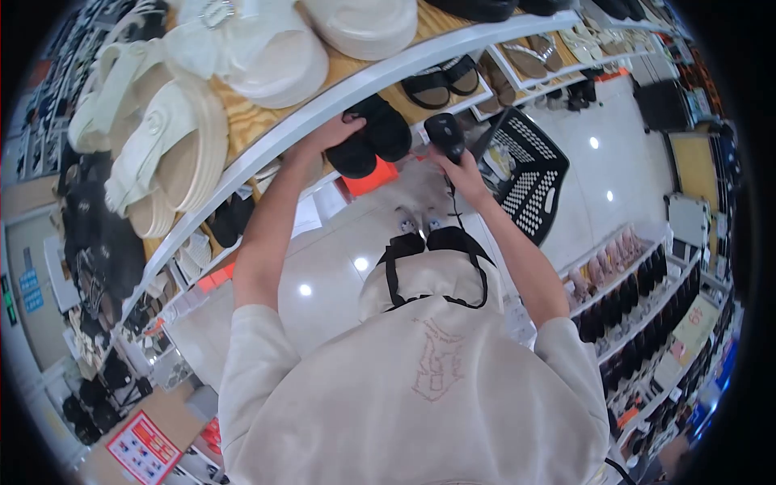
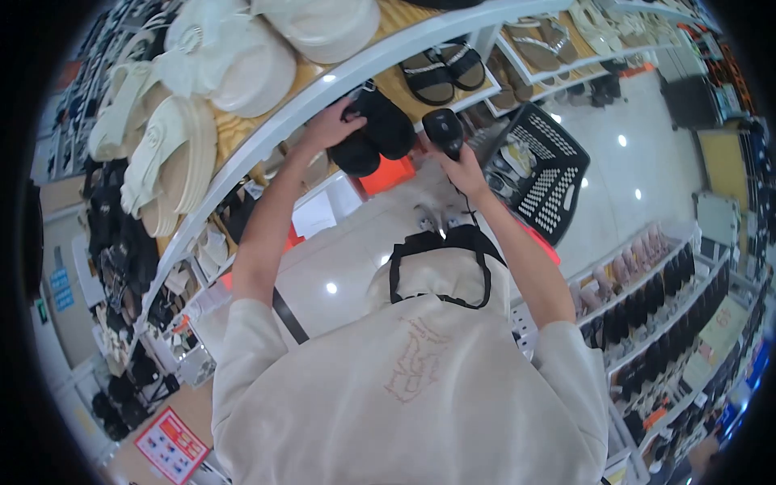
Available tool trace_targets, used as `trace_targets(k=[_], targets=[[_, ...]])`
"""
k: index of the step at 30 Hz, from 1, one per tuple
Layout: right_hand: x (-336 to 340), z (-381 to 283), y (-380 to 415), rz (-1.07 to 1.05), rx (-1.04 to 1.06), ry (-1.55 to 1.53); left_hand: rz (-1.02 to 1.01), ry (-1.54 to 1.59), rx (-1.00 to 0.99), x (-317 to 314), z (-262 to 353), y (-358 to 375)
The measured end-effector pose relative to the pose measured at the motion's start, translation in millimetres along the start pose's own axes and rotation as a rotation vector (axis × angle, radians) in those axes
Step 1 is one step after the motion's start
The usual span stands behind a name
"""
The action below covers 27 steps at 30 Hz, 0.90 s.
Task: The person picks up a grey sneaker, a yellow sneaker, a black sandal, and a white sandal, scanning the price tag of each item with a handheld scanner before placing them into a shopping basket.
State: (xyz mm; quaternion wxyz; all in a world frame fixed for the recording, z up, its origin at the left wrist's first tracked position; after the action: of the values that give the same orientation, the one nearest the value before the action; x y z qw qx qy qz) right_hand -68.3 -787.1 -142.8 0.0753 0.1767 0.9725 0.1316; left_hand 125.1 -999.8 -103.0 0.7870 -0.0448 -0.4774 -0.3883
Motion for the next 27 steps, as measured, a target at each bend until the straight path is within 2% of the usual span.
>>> trace_targets(k=[2, 4, 6, 8, 10, 11, 12, 14, 18, 20, 23, 27], targets=[[33.9, 13.4, 45.0, 0.001, -0.146, 0.189, 0.075, 0.030, -0.108, -1.8, -13.8, -14.3], [58.8, 8.3, 96.4, 0.074, -0.151, 0.192, 0.075, 0.041, -0.049, -5.7, -27.4, -21.6], [80.5, 8.1, 141.1, 0.167, -0.183, 0.141, 0.177, -0.057, -0.078, 2.6, -20.2, -19.4], [98.6, 10.2, 175.8, 0.253, -0.247, 0.140, 0.192, -0.038, -0.090, -11.9, -50.0, -38.1], [114.0, 18.3, 198.4, 0.287, -0.259, 0.122, 0.123, 0.052, 0.077, -15.7, -65.6, -39.2], [121.0, 22.2, 206.4, 0.307, -0.264, 0.105, 0.021, 0.284, 0.166, -6.4, -33.1, -19.2], [126.3, 23.5, 211.7, 0.316, -0.263, 0.096, 0.040, 0.294, 0.187, -11.1, -52.4, -24.0], [137.5, 22.2, 219.5, 0.331, -0.261, 0.150, -0.030, 0.358, 0.200, 0.8, -17.0, -6.8], [158.6, 0.9, 224.9, 0.335, -0.187, 0.178, -0.018, 0.430, 0.179, 3.5, 51.9, 34.9], [172.8, -22.9, 227.4, 0.272, -0.077, 0.288, 0.005, 0.545, 0.172, -0.5, 92.0, 60.7], [215.6, -14.4, 241.5, 0.151, -0.077, 0.331, 0.107, 0.641, 0.215, -9.4, 145.3, 90.5], [288.4, -10.8, 264.4, 0.127, -0.113, 0.295, 0.085, 0.871, 0.251, -49.2, 226.9, 104.8]])
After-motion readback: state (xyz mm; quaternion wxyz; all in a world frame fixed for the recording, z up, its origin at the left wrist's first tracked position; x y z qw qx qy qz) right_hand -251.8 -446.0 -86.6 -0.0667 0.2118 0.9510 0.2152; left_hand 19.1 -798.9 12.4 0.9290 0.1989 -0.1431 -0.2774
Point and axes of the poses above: each hand's wrist, its own y-axis away from the middle knuckle, its own x-axis out of the back of the hand, z = x × y, the point moved 9 cm from there along -y, towards the middle knuckle, and after that the axes turned 2 degrees about -y, right-handed, at the moved point
